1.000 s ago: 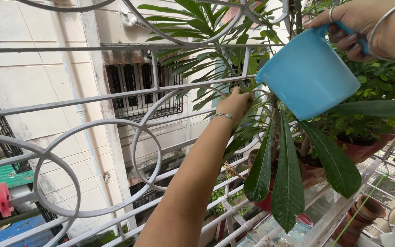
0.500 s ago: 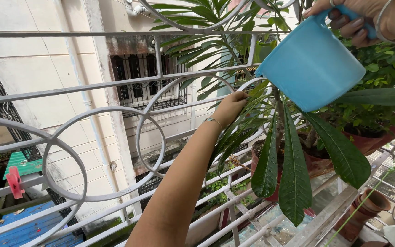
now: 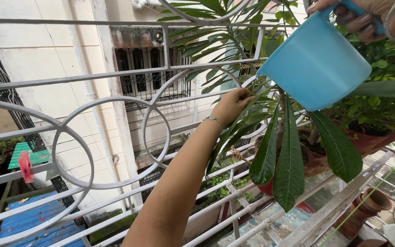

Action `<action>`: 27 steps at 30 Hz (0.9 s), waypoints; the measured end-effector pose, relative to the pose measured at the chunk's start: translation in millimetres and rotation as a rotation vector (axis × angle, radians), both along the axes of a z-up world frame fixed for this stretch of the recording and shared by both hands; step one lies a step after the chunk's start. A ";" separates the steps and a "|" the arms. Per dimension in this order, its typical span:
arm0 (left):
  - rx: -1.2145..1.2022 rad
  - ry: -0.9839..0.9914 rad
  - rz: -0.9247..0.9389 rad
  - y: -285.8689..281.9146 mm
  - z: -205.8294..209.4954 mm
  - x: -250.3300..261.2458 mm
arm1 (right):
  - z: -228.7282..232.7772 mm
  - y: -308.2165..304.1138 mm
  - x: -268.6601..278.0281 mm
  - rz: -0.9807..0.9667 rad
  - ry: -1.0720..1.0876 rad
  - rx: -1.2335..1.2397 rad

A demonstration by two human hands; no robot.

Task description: The person waters various potted plants on a balcony using a small blue mug, refilling it from a yellow bucket as needed.

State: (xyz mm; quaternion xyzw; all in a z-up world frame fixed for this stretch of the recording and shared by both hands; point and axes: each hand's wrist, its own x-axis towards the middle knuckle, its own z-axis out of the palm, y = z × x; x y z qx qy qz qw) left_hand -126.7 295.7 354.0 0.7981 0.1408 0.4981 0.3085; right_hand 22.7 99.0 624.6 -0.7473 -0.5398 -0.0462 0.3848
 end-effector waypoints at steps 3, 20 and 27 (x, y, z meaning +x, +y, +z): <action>0.070 -0.066 -0.019 1.1 -5.7 -1.2 | 1.7 4.9 -1.9 0.037 0.058 -0.033; -0.184 -0.187 -0.383 8.9 -10.9 -6.5 | -18.6 -1.5 -40.5 -0.005 -0.025 0.041; 0.033 -0.038 -0.161 3.3 -12.0 -4.7 | -29.3 -12.4 -72.6 0.109 0.076 0.107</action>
